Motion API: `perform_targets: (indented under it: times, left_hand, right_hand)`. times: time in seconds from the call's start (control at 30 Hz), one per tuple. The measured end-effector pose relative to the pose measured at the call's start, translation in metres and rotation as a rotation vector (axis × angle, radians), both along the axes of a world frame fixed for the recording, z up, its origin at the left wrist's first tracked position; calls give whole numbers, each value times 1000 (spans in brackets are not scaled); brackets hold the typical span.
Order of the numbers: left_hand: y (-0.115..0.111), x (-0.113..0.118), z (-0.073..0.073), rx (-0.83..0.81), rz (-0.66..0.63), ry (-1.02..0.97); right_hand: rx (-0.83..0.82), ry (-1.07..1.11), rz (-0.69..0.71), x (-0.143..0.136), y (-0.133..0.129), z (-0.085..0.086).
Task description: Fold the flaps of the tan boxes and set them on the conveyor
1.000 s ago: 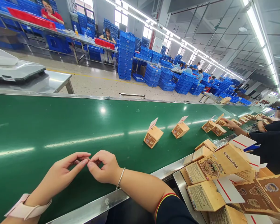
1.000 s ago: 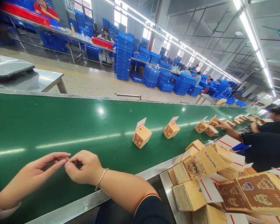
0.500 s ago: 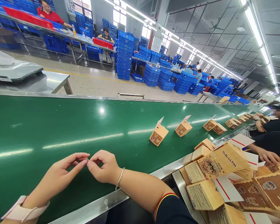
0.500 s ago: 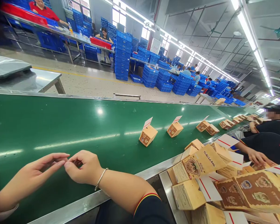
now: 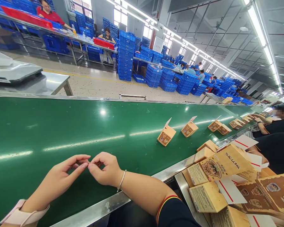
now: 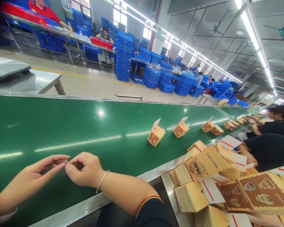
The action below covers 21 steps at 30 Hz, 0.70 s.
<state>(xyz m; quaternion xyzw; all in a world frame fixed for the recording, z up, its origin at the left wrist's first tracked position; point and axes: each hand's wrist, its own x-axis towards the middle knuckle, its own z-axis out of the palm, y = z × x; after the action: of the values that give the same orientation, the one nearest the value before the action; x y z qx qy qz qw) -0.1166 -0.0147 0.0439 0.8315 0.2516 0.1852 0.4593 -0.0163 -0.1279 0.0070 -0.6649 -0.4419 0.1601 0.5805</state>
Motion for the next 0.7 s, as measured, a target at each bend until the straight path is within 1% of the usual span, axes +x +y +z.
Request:
perform_targets:
  times: [0.1, 0.3, 0.53, 0.7]
  left_hand:
    - [1, 0, 0, -8, 7, 14]
    - [-1, -1, 2, -42, 31, 76]
    - [-1, 2, 1, -48, 35, 62]
    - [-1, 0, 2, -49, 36, 40]
  right_hand:
    - [11, 2, 3, 0, 0, -1]
    - [103, 30, 19, -1, 0, -4]
    - [4, 13, 5, -1, 0, -1]
    - [19, 17, 14, 0, 1, -3]
